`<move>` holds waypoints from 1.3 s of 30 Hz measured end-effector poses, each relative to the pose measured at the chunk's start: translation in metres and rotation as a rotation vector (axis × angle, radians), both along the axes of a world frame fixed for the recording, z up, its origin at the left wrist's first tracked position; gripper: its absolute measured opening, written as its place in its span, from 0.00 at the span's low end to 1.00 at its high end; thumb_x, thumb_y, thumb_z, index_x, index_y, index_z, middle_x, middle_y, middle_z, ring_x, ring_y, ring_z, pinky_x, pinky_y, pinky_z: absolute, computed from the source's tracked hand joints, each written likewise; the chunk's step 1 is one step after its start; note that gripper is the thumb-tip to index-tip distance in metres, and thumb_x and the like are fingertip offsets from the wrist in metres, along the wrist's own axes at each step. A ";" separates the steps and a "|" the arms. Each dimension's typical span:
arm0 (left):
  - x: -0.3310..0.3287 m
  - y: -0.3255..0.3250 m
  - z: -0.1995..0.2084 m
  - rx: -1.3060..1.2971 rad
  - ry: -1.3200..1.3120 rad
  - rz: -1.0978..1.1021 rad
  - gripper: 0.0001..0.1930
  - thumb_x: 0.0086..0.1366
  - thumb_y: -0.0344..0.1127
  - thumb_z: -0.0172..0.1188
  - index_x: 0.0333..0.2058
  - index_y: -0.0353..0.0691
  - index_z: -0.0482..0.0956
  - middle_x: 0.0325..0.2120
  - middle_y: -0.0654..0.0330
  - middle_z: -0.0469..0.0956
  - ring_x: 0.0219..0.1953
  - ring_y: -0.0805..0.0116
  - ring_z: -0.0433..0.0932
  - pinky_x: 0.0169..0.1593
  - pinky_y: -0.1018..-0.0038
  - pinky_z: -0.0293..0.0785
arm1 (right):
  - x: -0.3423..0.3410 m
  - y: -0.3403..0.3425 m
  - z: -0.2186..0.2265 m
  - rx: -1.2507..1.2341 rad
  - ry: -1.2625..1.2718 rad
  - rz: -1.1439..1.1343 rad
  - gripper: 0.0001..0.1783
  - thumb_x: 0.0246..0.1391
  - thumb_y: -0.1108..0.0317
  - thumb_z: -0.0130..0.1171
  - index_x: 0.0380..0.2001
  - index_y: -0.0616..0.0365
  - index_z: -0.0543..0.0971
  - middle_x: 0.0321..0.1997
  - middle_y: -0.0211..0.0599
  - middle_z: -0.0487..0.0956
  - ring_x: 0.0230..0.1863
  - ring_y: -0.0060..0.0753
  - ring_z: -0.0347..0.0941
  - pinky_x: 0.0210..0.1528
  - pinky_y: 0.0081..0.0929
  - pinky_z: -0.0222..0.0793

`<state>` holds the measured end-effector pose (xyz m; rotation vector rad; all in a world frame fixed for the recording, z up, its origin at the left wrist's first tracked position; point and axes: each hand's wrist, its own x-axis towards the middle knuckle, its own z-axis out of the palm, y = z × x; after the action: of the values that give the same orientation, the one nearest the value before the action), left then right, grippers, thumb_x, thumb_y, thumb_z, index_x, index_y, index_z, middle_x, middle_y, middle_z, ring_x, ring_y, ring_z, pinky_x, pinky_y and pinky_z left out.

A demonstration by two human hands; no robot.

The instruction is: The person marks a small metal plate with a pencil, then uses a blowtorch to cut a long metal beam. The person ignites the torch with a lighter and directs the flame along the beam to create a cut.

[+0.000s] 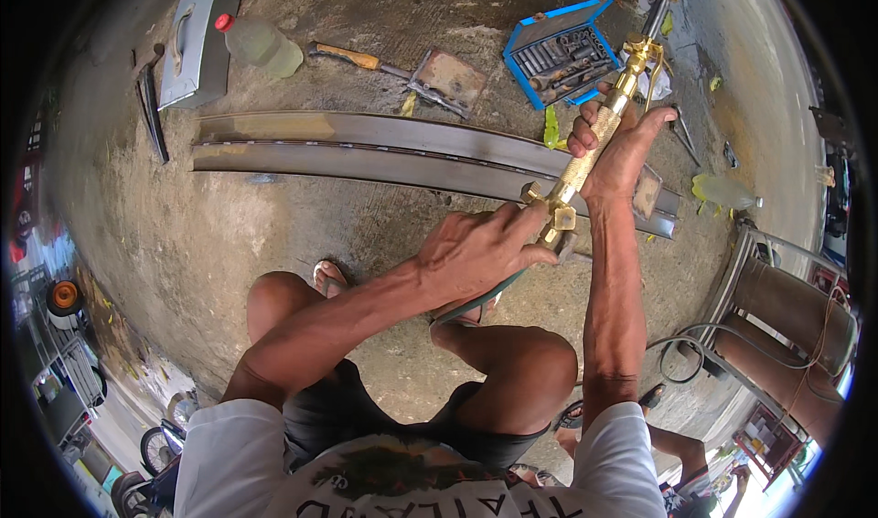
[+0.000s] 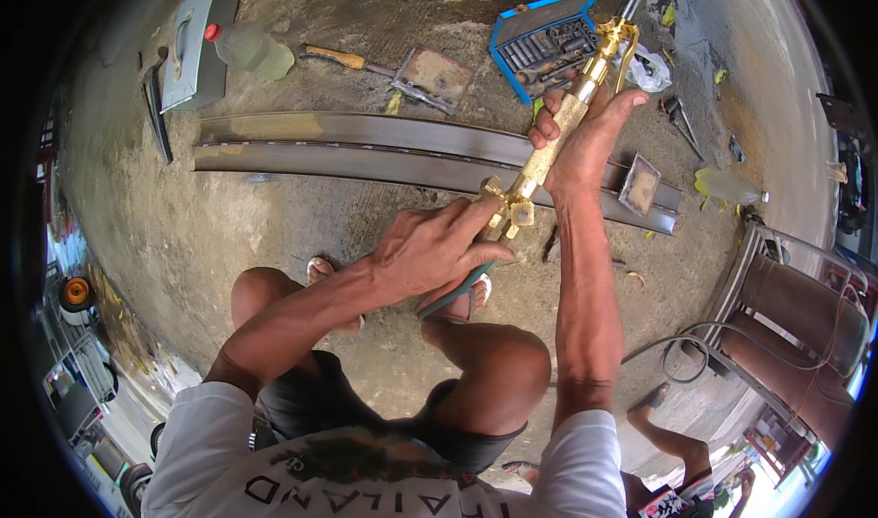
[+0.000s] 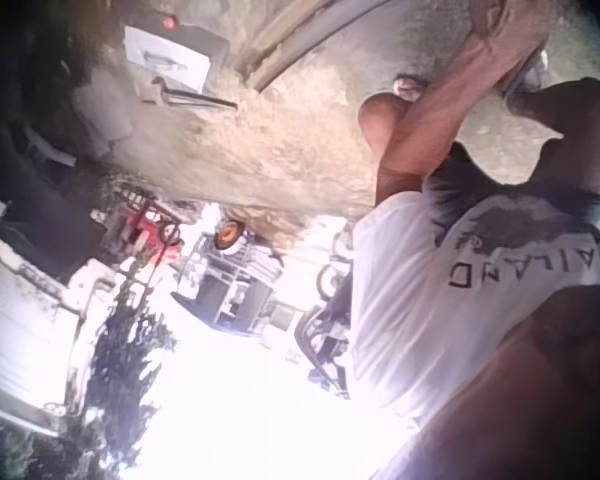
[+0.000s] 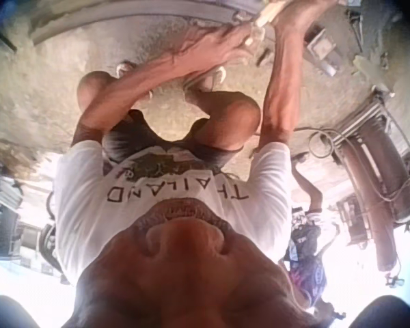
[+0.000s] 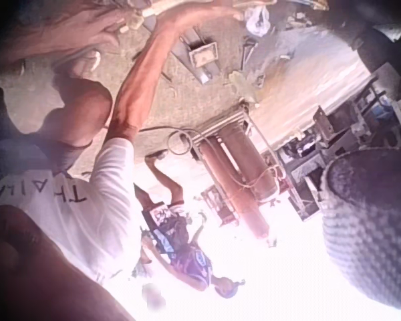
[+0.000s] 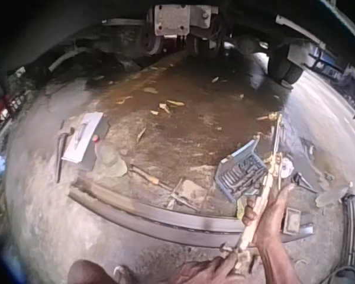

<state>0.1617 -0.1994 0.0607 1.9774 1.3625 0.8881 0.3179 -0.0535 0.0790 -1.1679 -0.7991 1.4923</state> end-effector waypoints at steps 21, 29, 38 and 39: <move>0.007 0.031 -0.062 0.201 0.421 0.040 0.27 0.68 0.59 0.56 0.29 0.36 0.73 0.20 0.51 0.77 0.18 0.58 0.82 0.18 0.66 0.77 | -0.035 -0.008 -0.024 0.368 -0.026 -0.007 0.52 0.60 0.20 0.18 0.51 0.60 0.68 0.21 0.31 0.66 0.13 0.23 0.59 0.15 0.22 0.58; -0.003 0.028 -0.064 0.322 0.445 0.075 0.32 0.66 0.66 0.54 0.26 0.36 0.73 0.19 0.53 0.76 0.15 0.59 0.80 0.17 0.68 0.75 | -0.045 -0.013 -0.032 0.331 0.051 0.096 0.49 0.62 0.22 0.19 0.46 0.60 0.68 0.21 0.31 0.65 0.12 0.23 0.59 0.13 0.22 0.57; -0.019 0.032 -0.060 0.074 0.160 0.147 0.32 0.69 0.63 0.53 0.30 0.31 0.74 0.20 0.45 0.77 0.21 0.45 0.81 0.26 0.57 0.76 | -0.041 -0.007 -0.040 0.322 0.194 0.139 0.47 0.63 0.24 0.20 0.45 0.60 0.69 0.20 0.31 0.65 0.11 0.21 0.58 0.11 0.20 0.57; -0.025 0.035 -0.060 0.009 0.085 0.178 0.32 0.70 0.62 0.52 0.32 0.30 0.74 0.20 0.42 0.76 0.22 0.42 0.80 0.28 0.54 0.76 | -0.040 -0.006 -0.040 0.320 0.226 0.152 0.47 0.63 0.24 0.20 0.45 0.60 0.69 0.20 0.31 0.65 0.11 0.21 0.58 0.10 0.19 0.57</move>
<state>0.1366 -0.1643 0.0011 1.9430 1.6056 0.8990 0.2778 -0.0597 0.0387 -0.7003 -0.9448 1.5204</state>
